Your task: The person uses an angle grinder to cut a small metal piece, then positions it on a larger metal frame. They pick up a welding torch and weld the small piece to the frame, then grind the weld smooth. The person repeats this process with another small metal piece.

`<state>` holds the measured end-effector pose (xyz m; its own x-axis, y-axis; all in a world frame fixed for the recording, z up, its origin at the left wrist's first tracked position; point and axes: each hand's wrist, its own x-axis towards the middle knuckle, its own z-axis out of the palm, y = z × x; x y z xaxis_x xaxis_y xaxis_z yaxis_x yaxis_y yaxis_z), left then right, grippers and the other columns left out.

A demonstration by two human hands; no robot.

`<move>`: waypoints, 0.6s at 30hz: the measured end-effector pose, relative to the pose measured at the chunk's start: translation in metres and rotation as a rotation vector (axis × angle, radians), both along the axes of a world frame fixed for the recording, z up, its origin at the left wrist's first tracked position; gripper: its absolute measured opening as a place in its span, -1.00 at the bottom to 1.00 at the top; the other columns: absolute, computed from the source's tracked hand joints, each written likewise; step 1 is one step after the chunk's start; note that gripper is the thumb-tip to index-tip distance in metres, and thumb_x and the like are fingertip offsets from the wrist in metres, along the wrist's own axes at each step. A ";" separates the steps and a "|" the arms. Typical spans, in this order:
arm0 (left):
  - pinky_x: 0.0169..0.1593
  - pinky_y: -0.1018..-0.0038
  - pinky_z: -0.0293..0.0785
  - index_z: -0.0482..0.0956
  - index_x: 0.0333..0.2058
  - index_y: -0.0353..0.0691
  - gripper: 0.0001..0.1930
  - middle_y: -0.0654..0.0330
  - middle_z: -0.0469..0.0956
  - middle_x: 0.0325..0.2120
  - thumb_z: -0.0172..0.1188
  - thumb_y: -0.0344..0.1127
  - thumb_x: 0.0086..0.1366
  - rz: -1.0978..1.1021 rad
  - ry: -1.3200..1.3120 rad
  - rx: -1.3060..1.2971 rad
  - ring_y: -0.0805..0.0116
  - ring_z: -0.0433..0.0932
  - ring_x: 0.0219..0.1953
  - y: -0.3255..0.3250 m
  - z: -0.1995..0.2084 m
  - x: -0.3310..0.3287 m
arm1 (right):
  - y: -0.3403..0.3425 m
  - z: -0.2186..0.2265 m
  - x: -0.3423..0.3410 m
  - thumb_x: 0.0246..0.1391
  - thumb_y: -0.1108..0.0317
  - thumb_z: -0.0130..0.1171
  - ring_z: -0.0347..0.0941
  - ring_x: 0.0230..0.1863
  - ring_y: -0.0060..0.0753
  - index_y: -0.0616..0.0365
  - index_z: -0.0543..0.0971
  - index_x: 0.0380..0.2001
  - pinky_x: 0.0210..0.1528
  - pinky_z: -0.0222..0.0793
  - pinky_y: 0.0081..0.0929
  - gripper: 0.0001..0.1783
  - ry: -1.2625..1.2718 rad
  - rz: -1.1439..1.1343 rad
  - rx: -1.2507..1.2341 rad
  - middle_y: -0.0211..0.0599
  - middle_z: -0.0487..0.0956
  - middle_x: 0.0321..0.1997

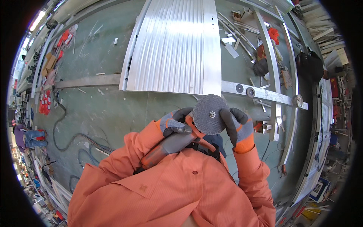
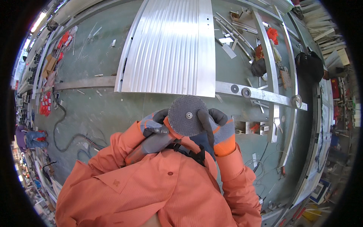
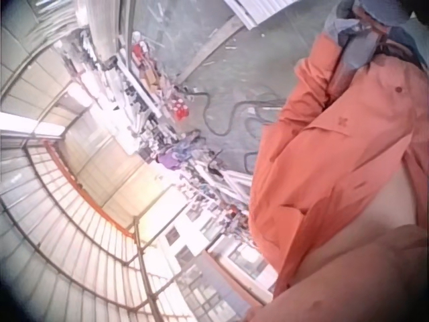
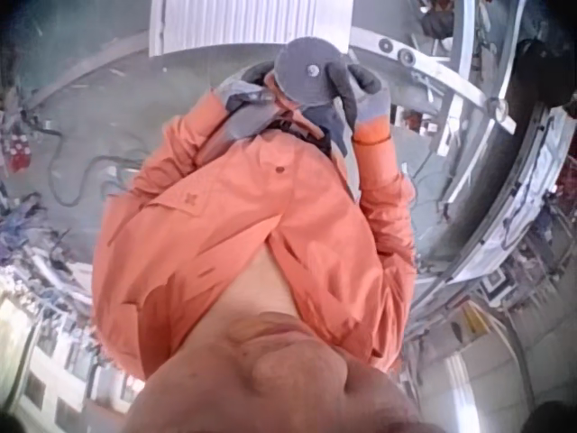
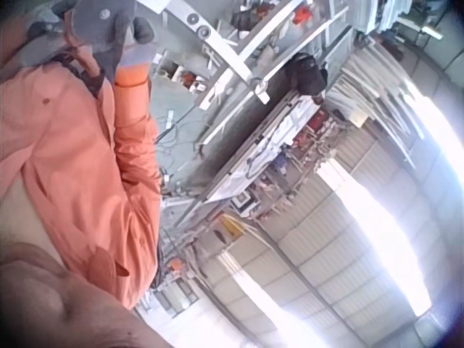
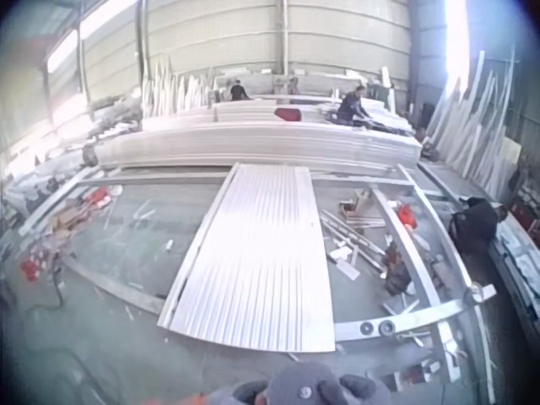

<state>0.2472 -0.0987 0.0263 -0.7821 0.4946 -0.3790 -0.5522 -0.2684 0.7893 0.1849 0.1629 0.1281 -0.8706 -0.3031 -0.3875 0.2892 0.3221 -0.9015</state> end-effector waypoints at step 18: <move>0.40 0.22 0.47 0.39 0.42 -0.34 -0.02 0.04 0.59 0.26 0.61 -0.10 0.07 -0.083 0.151 0.135 0.20 0.57 0.30 0.038 0.002 0.044 | 0.043 0.075 0.074 0.16 0.67 0.28 0.74 -0.20 -0.26 0.21 0.71 -0.05 -0.11 0.66 -0.34 -0.70 0.784 0.024 0.271 -0.16 0.76 -0.14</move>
<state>0.2908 -0.0608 0.0281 -0.7796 0.5978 -0.1868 -0.4552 -0.3360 0.8246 0.2590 0.2055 0.2032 -0.9133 -0.3080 0.2665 -0.4000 0.5554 -0.7291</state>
